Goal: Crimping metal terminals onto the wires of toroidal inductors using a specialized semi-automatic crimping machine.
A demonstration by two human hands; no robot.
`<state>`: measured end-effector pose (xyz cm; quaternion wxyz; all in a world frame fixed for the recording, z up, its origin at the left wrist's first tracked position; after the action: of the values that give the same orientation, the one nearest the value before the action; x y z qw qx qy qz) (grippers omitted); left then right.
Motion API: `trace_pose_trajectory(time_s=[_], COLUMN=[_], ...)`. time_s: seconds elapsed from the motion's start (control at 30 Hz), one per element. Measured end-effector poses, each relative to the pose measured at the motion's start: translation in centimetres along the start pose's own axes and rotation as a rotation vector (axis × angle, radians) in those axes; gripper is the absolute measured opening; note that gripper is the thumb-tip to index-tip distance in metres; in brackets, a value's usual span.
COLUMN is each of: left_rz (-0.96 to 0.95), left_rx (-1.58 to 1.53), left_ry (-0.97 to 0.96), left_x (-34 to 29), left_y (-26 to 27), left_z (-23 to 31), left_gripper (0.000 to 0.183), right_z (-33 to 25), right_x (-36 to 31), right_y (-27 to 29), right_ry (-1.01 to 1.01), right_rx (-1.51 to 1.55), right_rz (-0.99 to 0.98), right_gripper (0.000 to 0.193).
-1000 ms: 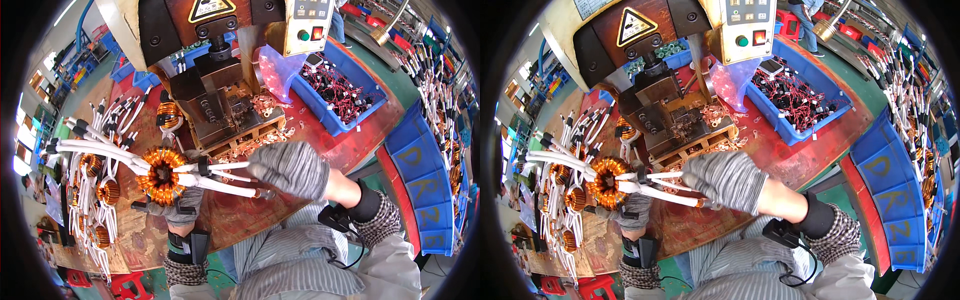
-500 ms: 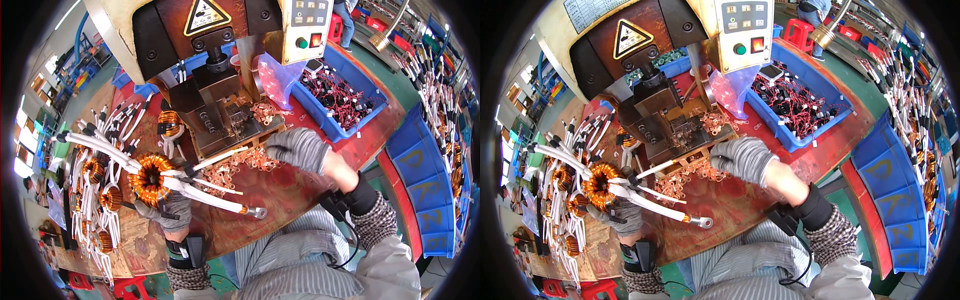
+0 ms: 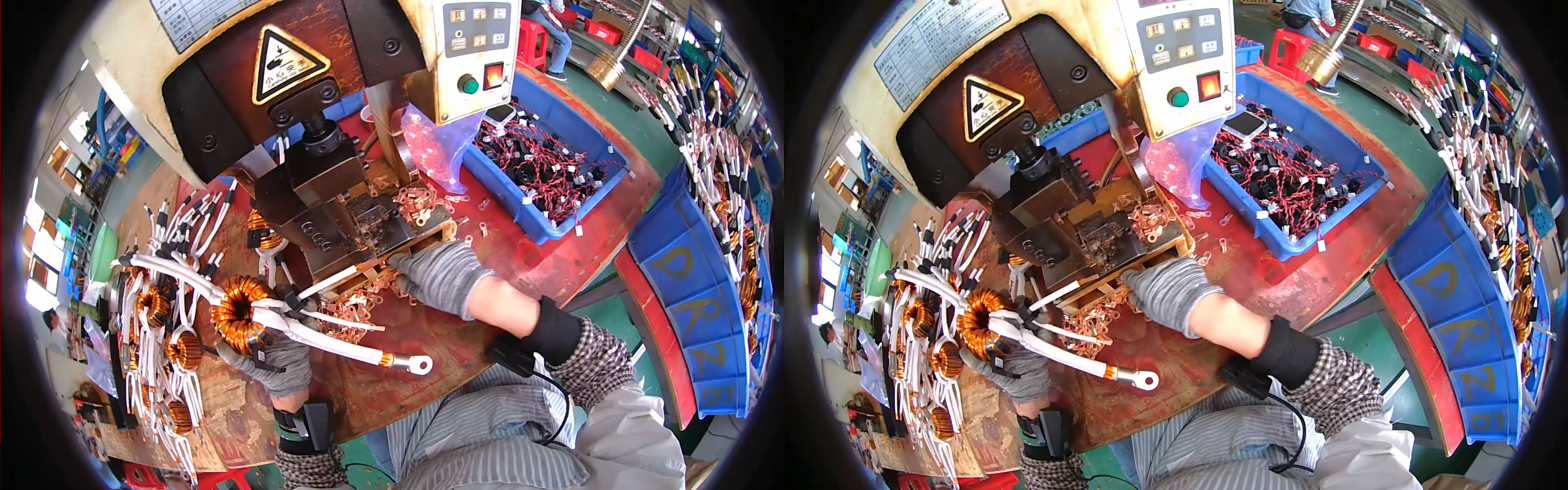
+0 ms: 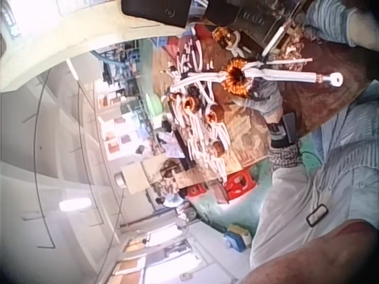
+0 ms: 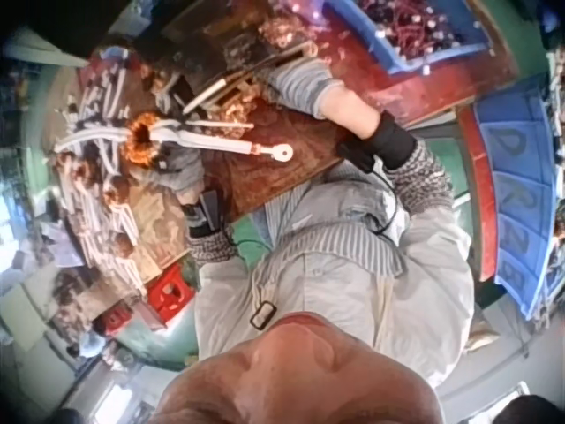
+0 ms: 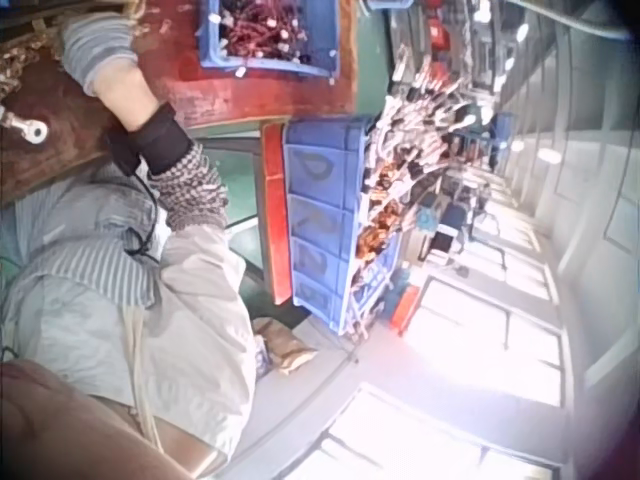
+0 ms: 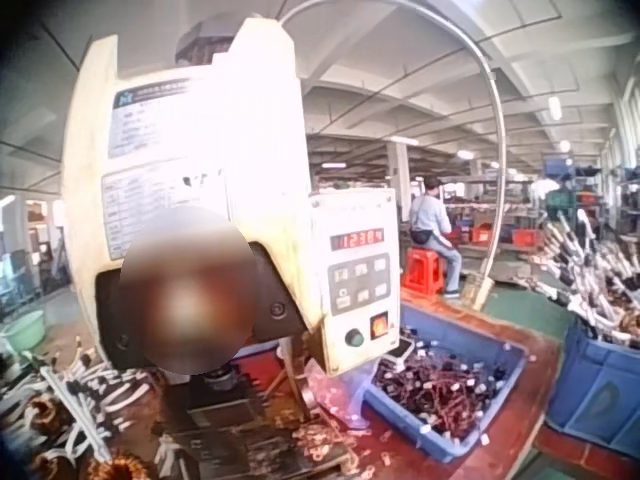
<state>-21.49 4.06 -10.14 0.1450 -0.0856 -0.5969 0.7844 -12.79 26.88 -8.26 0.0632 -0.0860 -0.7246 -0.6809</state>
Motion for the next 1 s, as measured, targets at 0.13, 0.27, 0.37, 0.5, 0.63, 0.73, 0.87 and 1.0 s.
trace_pose_trajectory(time_s=[0.13,0.27,0.37,0.5,0.63,0.73,0.87,1.0], left_rz=[-0.060,-0.187,0.192,0.254,0.292,0.163,-0.114,-0.079], left_rx=[-0.065,-1.243,-1.109,-1.755,-1.670,-1.701,-1.408,-1.484], left_ry=[0.066,0.851,0.328,1.135,1.422,1.136,1.060,1.434], left_x=[0.8,0.1,-0.3,-3.2,-5.3,-3.1,1.0,-3.9], left_y=[0.8,-2.0,1.6,-8.4,-9.8,-6.3,2.0,-7.3], left_z=[-0.2,-1.9,1.0,-3.8,-3.3,-2.5,-0.1,-2.9], left_gripper=[0.074,0.066,0.044,0.021,0.032,0.025,0.023,0.025], right_z=[-0.2,0.7,-1.8,0.5,-2.0,-2.2,-6.2,-9.4], right_x=[0.8,-0.2,-0.6,-1.6,-0.7,-1.7,-0.8,2.0], right_y=[-2.8,-2.3,-1.0,-0.3,-2.0,0.7,1.1,-3.5], right_ry=[0.073,0.136,0.163,-0.006,0.112,0.114,0.312,0.508], right_rx=[-0.151,-0.035,0.104,-0.011,-0.032,-0.012,-0.079,-0.272], right_rz=[0.052,0.257,0.109,-0.031,-0.096,0.105,0.010,0.099], right_gripper=[0.024,0.026,0.028,0.033,0.030,0.031,0.025,0.025])
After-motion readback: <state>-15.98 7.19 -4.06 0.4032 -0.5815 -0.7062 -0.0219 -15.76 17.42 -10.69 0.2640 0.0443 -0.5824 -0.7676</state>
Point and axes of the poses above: each hand's wrist, its own x-axis towards the middle knuckle, its own y-axis out of the back of the hand, z = x × y, the point moved 4 cm from there along x, towards the middle knuckle, and after that the axes turned 12 degrees about -x, right-handed, at the moved point
